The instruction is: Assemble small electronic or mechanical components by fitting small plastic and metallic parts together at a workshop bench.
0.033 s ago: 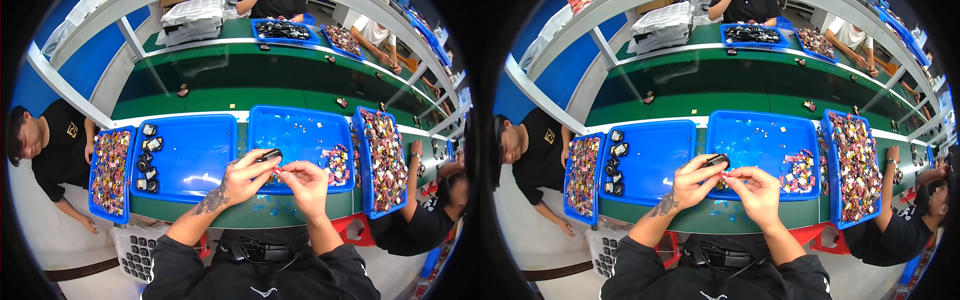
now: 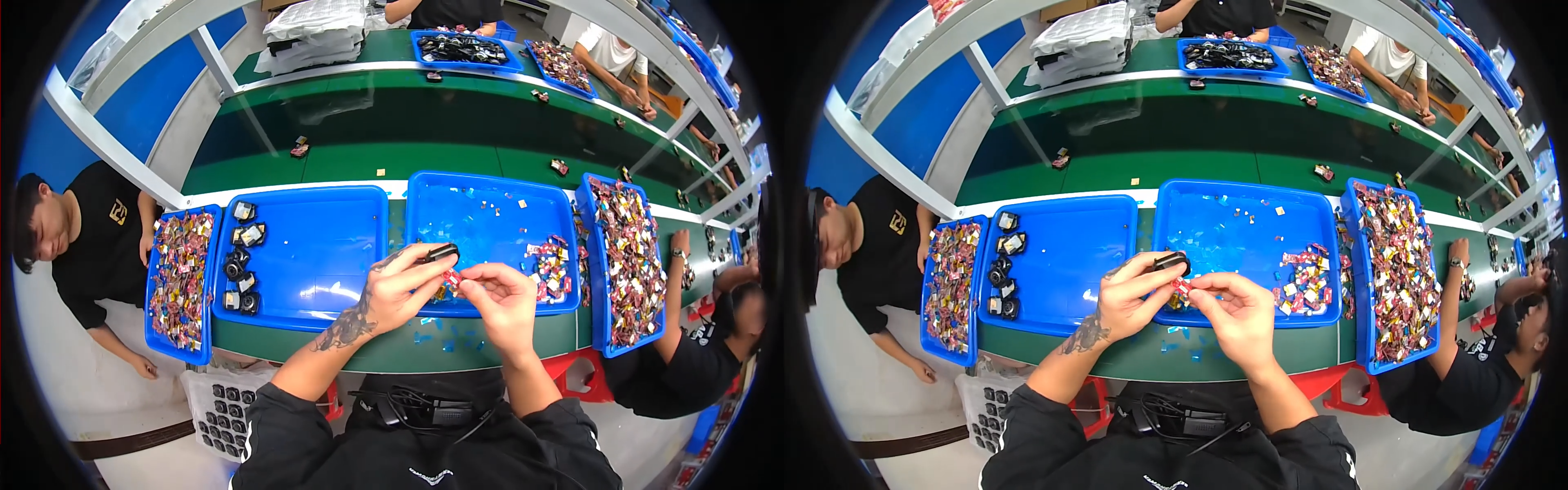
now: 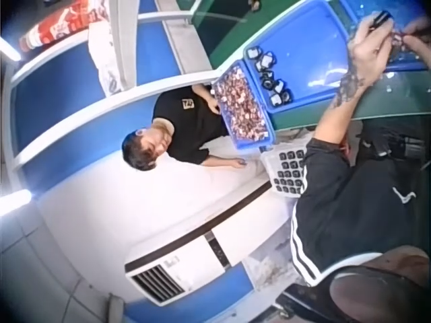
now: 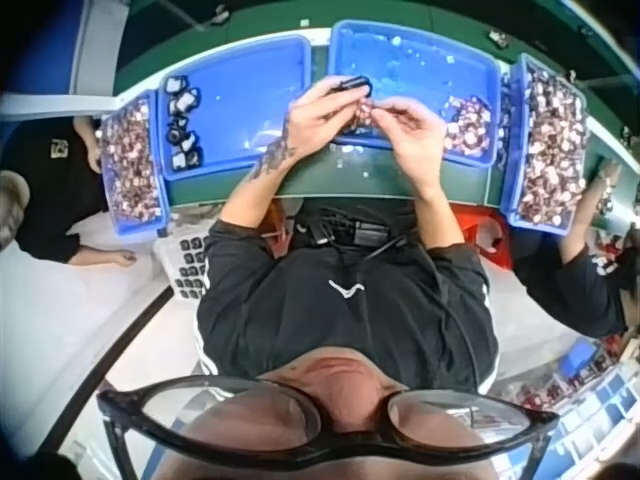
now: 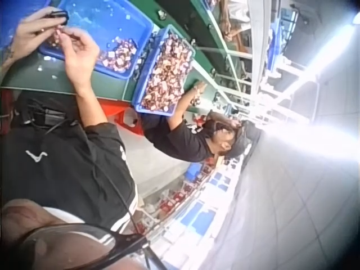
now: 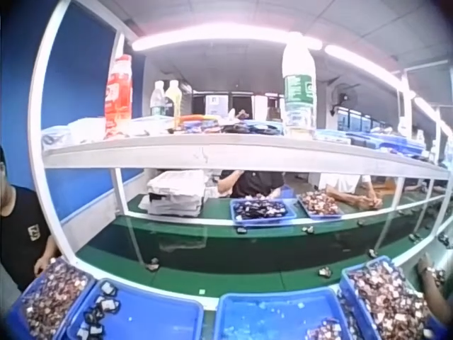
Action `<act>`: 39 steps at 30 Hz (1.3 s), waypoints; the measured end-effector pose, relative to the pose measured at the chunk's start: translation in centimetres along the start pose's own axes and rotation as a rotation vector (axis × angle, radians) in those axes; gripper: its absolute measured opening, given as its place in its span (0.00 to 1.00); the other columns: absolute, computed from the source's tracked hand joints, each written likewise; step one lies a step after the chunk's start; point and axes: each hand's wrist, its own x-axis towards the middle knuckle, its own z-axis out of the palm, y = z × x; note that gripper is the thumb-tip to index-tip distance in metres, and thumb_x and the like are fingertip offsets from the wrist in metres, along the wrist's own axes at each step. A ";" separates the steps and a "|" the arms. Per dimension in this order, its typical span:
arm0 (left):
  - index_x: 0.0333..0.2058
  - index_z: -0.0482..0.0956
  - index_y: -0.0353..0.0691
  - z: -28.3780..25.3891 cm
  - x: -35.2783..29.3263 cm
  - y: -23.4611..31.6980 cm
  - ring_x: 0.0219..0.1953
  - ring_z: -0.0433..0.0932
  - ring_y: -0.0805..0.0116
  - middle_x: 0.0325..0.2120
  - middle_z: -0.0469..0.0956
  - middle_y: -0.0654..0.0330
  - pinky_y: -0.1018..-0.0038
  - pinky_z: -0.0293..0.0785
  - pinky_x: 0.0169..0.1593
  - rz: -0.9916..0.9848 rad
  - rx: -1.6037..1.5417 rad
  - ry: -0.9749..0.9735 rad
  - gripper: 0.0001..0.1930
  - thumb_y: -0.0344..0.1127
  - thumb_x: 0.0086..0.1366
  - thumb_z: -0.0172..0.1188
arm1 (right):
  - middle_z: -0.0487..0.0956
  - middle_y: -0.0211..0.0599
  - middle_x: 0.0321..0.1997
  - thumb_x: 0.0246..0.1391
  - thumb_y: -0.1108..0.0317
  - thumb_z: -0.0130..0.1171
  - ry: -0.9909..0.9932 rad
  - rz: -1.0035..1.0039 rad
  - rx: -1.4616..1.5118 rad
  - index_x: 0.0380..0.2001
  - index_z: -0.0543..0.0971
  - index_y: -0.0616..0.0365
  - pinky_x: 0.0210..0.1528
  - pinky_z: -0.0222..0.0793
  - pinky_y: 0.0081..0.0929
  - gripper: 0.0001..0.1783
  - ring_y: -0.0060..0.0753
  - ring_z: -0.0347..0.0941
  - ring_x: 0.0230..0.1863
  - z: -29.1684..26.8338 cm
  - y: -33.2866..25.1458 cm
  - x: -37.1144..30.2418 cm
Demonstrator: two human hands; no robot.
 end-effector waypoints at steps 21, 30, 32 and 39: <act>0.39 0.82 0.31 1.4 -0.4 -0.4 0.33 0.77 0.77 0.34 0.80 0.59 0.81 0.75 0.36 -0.865 -0.719 -0.158 0.10 0.32 0.64 0.61 | 0.75 0.33 0.32 0.49 0.82 0.61 0.036 -0.210 -0.364 0.40 0.73 0.65 0.42 0.69 0.21 0.14 0.21 0.72 0.35 -0.7 0.6 0.7; 0.39 0.83 0.35 0.2 -0.1 -0.6 0.32 0.75 0.81 0.30 0.82 0.62 0.80 0.71 0.34 -0.618 -0.395 -0.299 0.10 0.33 0.61 0.64 | 0.76 0.30 0.30 0.48 0.82 0.62 -0.092 -0.085 -0.379 0.41 0.73 0.64 0.39 0.69 0.19 0.15 0.19 0.72 0.33 -1.4 0.0 1.0; 0.42 0.82 0.34 0.3 -0.3 -0.9 0.36 0.77 0.79 0.35 0.82 0.59 0.80 0.74 0.38 -0.681 -0.429 -0.344 0.12 0.32 0.60 0.64 | 0.75 0.29 0.30 0.48 0.81 0.62 -0.084 -0.107 -0.412 0.41 0.73 0.63 0.38 0.68 0.18 0.16 0.18 0.71 0.32 -1.4 0.3 0.9; 0.52 0.76 0.34 1.3 -0.8 -0.9 0.45 0.76 0.73 0.44 0.79 0.54 0.80 0.75 0.48 -0.646 -0.631 -0.128 0.19 0.26 0.62 0.61 | 0.76 0.27 0.29 0.48 0.80 0.63 0.067 -0.056 -0.327 0.44 0.69 0.60 0.28 0.59 0.11 0.20 0.10 0.64 0.25 -0.5 0.9 0.7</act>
